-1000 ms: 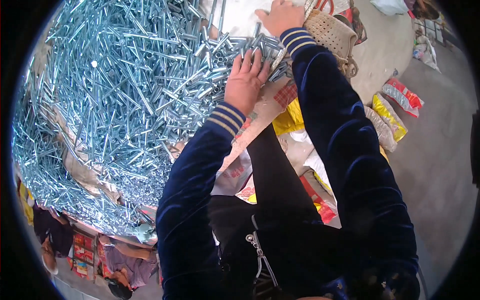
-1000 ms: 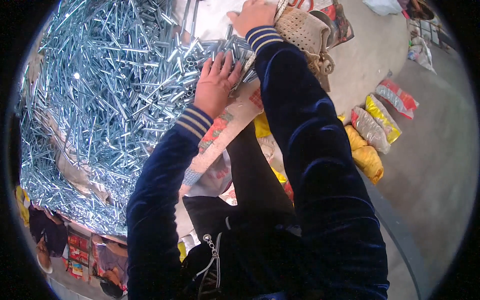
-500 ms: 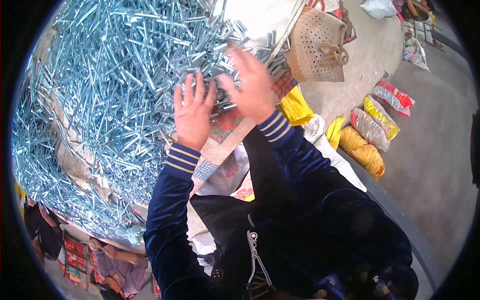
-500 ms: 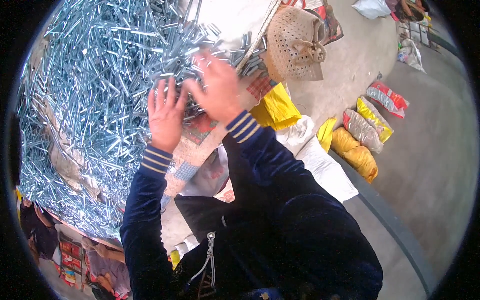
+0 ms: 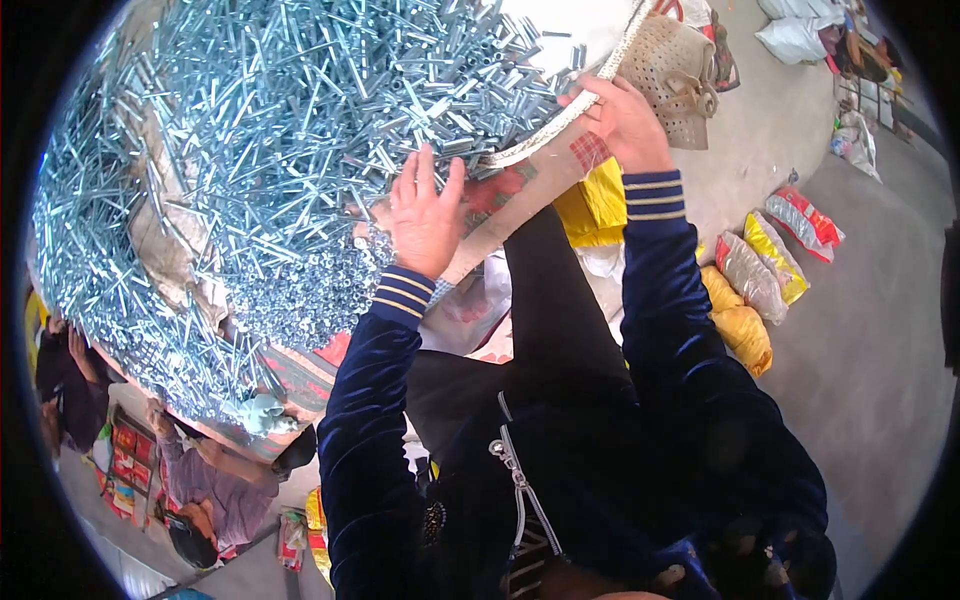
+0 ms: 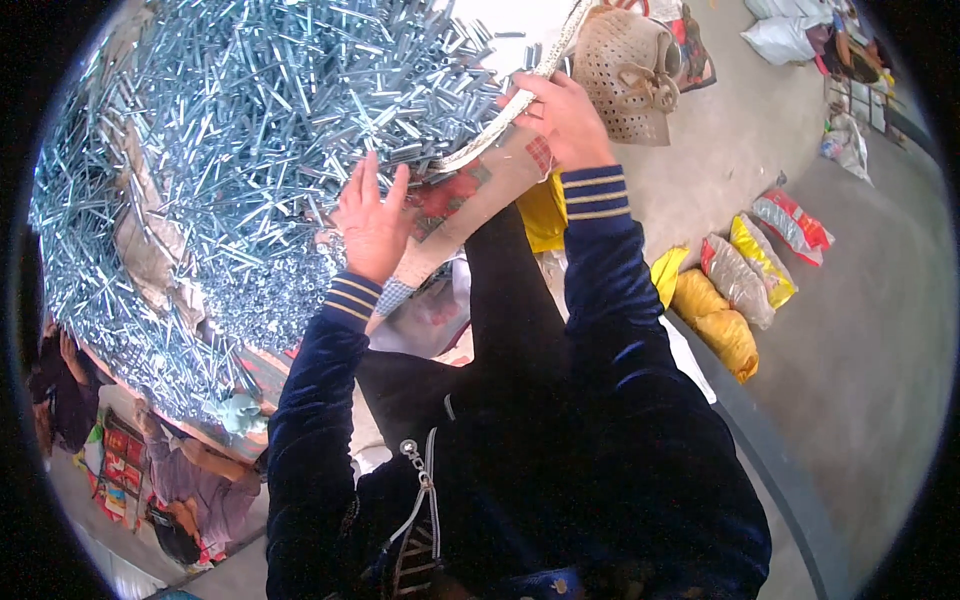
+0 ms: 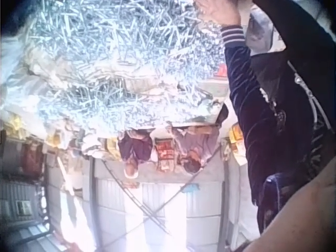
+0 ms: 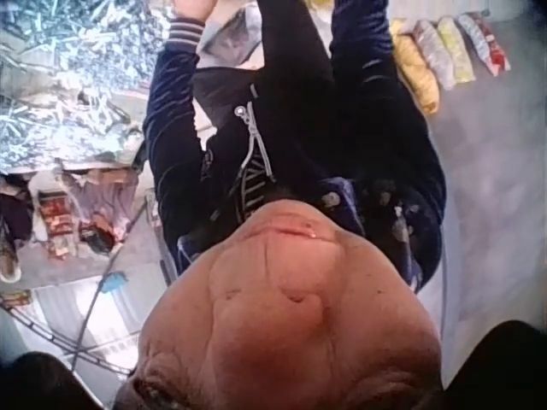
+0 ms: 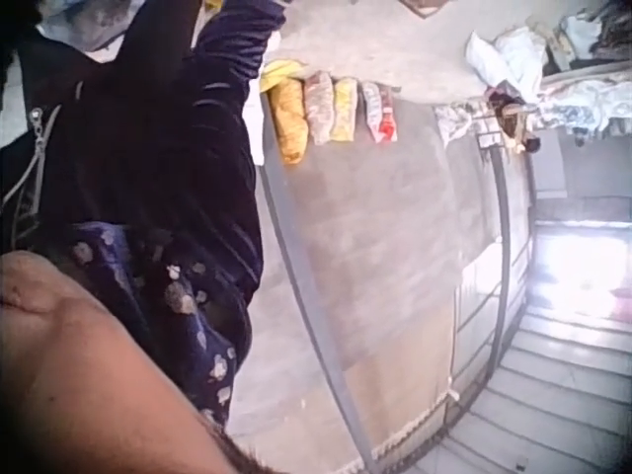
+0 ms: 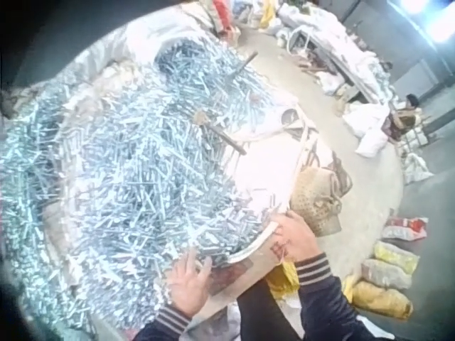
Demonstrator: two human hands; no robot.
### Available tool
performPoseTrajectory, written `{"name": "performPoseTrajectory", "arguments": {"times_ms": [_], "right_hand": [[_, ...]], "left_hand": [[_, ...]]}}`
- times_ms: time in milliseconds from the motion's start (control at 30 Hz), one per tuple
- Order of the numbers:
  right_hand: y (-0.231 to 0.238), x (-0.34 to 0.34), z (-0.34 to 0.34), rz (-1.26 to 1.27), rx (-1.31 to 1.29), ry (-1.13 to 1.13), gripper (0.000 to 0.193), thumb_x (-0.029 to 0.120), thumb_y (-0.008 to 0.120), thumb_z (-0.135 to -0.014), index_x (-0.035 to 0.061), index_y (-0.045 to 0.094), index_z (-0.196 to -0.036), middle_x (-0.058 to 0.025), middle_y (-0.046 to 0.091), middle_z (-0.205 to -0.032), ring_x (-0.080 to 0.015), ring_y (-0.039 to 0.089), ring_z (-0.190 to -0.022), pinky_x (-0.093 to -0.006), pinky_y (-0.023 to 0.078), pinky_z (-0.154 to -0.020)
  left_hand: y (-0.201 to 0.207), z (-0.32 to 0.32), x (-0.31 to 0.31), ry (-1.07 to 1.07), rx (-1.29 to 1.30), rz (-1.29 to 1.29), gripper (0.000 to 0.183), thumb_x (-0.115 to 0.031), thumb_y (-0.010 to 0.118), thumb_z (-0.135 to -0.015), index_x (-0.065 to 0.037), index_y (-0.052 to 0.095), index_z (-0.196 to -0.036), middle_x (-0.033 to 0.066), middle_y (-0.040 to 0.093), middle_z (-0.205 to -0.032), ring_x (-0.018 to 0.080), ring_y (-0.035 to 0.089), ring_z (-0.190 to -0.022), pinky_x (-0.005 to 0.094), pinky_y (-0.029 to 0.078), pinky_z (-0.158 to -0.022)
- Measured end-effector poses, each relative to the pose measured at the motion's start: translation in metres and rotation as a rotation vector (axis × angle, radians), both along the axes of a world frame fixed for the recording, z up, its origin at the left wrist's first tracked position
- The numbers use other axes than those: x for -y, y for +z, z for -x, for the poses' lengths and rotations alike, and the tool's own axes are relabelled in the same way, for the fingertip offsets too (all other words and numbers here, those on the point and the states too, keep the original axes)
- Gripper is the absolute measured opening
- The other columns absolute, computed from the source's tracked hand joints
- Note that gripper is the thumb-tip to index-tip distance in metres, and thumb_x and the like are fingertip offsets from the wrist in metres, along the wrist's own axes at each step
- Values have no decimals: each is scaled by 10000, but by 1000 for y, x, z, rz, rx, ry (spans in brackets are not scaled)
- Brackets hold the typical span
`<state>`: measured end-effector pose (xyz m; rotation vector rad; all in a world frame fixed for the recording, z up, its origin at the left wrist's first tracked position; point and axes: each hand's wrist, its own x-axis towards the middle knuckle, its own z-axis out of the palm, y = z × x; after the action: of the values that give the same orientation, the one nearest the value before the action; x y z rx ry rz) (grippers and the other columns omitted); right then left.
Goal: Sorting and inspecting long metal screws and expansion bolts at a workbench.
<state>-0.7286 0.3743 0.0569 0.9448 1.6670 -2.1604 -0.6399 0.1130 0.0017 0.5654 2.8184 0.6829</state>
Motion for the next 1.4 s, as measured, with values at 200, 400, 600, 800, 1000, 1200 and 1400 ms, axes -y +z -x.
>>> {"name": "performPoseTrajectory", "arguments": {"times_ms": [200, 400, 600, 800, 1000, 1200, 1400], "right_hand": [[86, 33, 34, -23, -215, 304, 181, 180, 524, -932, 32, 555, -1030, -86, 648, -901, -180, 661, -842, -269, 524, -700], [186, 76, 87, -161, -558, 504, 410, 315, 439, -957, -73, 542, -1040, -183, 605, -982, -315, 601, -950, -441, 499, -848], [209, 104, 129, -175, -1163, 565, 295, 234, 509, -944, -51, 572, -991, -149, 623, -872, -238, 633, -831, -350, 538, -742], [200, 100, 178, -239, -859, 482, 332, 277, 497, -955, -40, 577, -1011, -116, 641, -913, -207, 631, -854, -312, 524, -763], [18, -31, 110, -1428, -907, 890, 373, 273, 433, -971, -15, 516, -1193, -165, 615, -1073, -330, 588, -1023, -374, 462, -891], [-111, -43, -26, -1521, -331, 453, 564, 374, 570, -849, -7, 462, -1251, -249, 453, -1295, -400, 421, -1206, -455, 323, -1025], [-141, 4, -8, -1629, -136, 161, 553, 366, 577, -841, 17, 466, -1255, -253, 361, -1369, -412, 334, -1276, -472, 265, -1067]], "left_hand": [[11, 11, -15, 73, -31, -114, 690, -314, 735, -708, -103, 453, -1301, 228, 332, -1393, 396, 338, -1258, 499, 291, -1013], [37, 68, -29, 410, -280, -228, 776, -439, 760, -688, -44, 453, -1282, 225, 423, -1309, 410, 400, -1173, 504, 308, -985], [49, 138, -4, 377, -426, -219, 568, -419, 727, -721, -103, 570, -1165, 202, 513, -1188, 386, 460, -1100, 485, 360, -915], [57, 183, 7, 299, -74, -293, 314, -397, 634, -806, -88, 683, -832, 115, 637, -718, 326, 614, -675, 433, 470, -597], [18, 222, 36, 507, 317, -289, 410, -460, 614, -804, -54, 672, -799, 150, 655, -753, 336, 627, -731, 407, 467, -634], [11, 233, 7, 456, 88, -104, 450, -483, 560, -832, -43, 649, -798, 172, 647, -764, 376, 613, -753, 446, 463, -663], [10, 239, -5, 349, 72, 38, 484, -494, 530, -863, -23, 639, -863, 165, 650, -768, 368, 621, -775, 441, 458, -673]]}}
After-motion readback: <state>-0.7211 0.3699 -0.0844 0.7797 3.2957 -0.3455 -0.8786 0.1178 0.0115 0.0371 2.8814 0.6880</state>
